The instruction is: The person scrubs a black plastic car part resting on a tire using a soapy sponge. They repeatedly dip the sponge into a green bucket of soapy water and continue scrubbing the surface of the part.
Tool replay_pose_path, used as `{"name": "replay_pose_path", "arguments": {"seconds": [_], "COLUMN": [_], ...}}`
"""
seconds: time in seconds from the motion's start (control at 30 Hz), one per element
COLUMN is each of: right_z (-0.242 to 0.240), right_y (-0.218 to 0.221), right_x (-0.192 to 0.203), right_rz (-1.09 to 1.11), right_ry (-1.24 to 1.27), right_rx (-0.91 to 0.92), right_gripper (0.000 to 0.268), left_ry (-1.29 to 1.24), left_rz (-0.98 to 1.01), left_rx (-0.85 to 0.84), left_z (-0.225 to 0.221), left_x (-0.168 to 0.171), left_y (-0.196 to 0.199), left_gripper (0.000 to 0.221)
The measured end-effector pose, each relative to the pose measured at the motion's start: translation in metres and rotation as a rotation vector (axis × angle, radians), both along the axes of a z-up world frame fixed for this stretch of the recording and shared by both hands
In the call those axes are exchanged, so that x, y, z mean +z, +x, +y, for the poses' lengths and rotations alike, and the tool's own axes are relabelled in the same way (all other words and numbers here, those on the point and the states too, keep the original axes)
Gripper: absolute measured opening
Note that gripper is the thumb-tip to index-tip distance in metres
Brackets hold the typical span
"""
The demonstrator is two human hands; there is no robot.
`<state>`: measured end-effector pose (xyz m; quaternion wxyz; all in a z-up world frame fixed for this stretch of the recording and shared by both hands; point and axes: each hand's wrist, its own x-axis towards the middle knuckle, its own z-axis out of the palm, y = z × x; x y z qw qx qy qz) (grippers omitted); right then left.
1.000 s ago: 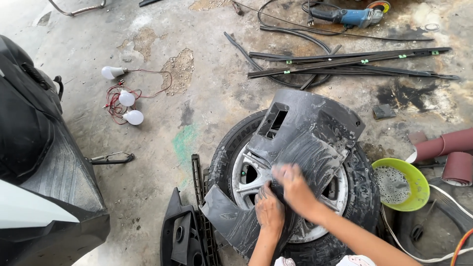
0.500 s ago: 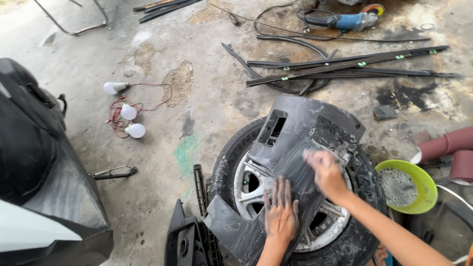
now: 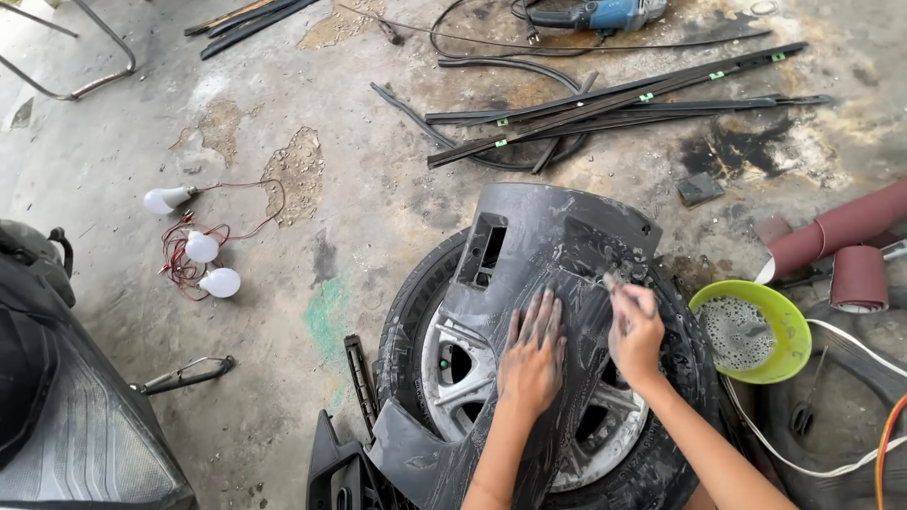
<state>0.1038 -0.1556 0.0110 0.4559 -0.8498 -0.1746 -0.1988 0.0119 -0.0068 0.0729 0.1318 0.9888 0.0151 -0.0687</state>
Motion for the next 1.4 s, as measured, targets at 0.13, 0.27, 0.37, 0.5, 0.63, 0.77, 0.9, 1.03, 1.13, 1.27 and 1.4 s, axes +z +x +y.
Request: {"name": "replay_pose_path", "arguments": {"seconds": [0.13,0.27,0.37,0.5,0.63,0.77,0.9,1.03,1.13,1.27,1.4], "right_z": [0.001,-0.014,-0.019,-0.022,-0.053,-0.073,-0.075,-0.08,-0.087,-0.087,-0.086], "right_y": [-0.045,-0.055,-0.014,-0.004,-0.023,-0.032,-0.04,-0.035,-0.03,-0.026,-0.024], "right_x": [0.0,-0.017,-0.032,-0.042,-0.014,0.008,0.018,0.009,0.004,0.007,0.008], "right_rz": [0.199,-0.047,-0.007,0.149,0.486,0.893,0.977,0.995,1.035,1.104,1.109], "right_ry": [0.02,-0.038,0.031,0.114,0.122,0.417,0.561,0.521,0.579,0.874,0.898], "right_rx": [-0.016,0.456,0.18,-0.046,0.014,-0.204,-0.226,-0.231,-0.215,-0.271,-0.26], "right_gripper": [0.022,0.075,0.04,0.053,0.025,0.051,0.052,0.055,0.069,0.078,0.077], "left_ry": [-0.015,0.565,0.548,0.363,0.306,0.508,0.487,0.53,0.609,0.58,0.551], "left_rz": [-0.18,-0.352,-0.322,-0.342,-0.16,-0.139,-0.103,-0.213,-0.119,-0.16,-0.192], "left_rx": [-0.021,-0.022,-0.028,-0.246,-0.466,-0.478,-0.419,-0.412,-0.468,-0.439,-0.391], "left_z": [0.002,0.004,-0.002,-0.016,-0.036,-0.056,-0.068,-0.056,-0.048,-0.049,-0.068], "left_x": [-0.045,-0.054,-0.053,-0.052,-0.076,-0.069,-0.079,-0.069,-0.077,-0.076,-0.071], "left_y": [-0.039,-0.052,-0.064,-0.063,-0.035,0.022,0.051,0.006,-0.03,-0.038,0.013], "left_gripper": [0.059,0.083,0.066,0.067,0.071,0.068,0.066,0.072,0.07,0.074,0.075]}}
